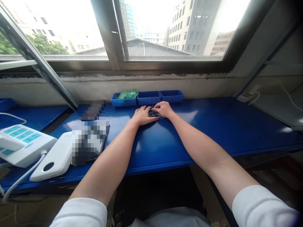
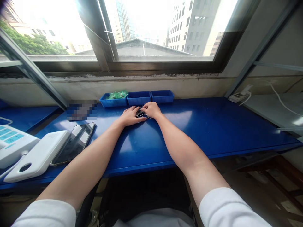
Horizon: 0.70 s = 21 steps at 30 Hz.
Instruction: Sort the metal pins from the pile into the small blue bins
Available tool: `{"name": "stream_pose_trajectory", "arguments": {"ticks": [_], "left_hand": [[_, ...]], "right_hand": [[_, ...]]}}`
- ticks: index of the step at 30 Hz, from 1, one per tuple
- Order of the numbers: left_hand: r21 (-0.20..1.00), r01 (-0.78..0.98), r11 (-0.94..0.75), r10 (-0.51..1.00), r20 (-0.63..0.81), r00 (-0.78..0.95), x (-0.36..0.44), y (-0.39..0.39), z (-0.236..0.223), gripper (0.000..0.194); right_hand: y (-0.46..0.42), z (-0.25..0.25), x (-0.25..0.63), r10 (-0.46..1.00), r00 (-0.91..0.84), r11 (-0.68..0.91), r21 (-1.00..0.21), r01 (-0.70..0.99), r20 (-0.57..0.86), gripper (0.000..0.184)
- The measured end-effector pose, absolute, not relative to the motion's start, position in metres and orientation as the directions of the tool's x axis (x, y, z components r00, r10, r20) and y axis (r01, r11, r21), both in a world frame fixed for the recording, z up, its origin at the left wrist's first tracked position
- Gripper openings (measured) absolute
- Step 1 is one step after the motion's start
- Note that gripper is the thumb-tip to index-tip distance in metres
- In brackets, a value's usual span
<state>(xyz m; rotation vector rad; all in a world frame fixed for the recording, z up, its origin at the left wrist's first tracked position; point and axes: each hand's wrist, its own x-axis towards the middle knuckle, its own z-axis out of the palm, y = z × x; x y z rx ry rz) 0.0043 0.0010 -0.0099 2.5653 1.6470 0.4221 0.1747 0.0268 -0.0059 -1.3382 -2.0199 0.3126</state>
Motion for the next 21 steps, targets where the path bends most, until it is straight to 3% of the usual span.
{"name": "stream_pose_trajectory", "arguments": {"ticks": [4, 11, 17, 21], "left_hand": [[0.244, 0.859, -0.451, 0.872, 0.323, 0.367, 0.005, 0.001, -0.007, 0.077], [0.321, 0.745, -0.585, 0.741, 0.584, 0.33, 0.005, 0.002, 0.0, 0.029], [0.349, 0.715, -0.605, 0.737, 0.587, 0.337, 0.006, 0.003, 0.001, 0.023], [0.352, 0.774, -0.526, 0.797, 0.521, 0.305, 0.008, -0.001, 0.005, 0.028]], "right_hand": [[0.022, -0.002, 0.173, 0.852, -0.22, 0.483, -0.553, 0.679, 0.475, 0.015], [0.018, 0.002, 0.17, 0.829, -0.246, 0.535, -0.58, 0.615, 0.503, 0.024], [0.016, 0.005, 0.168, 0.851, -0.27, 0.51, -0.586, 0.63, 0.45, 0.046], [0.013, 0.007, 0.168, 0.884, -0.208, 0.449, -0.639, 0.625, 0.419, 0.046]]}}
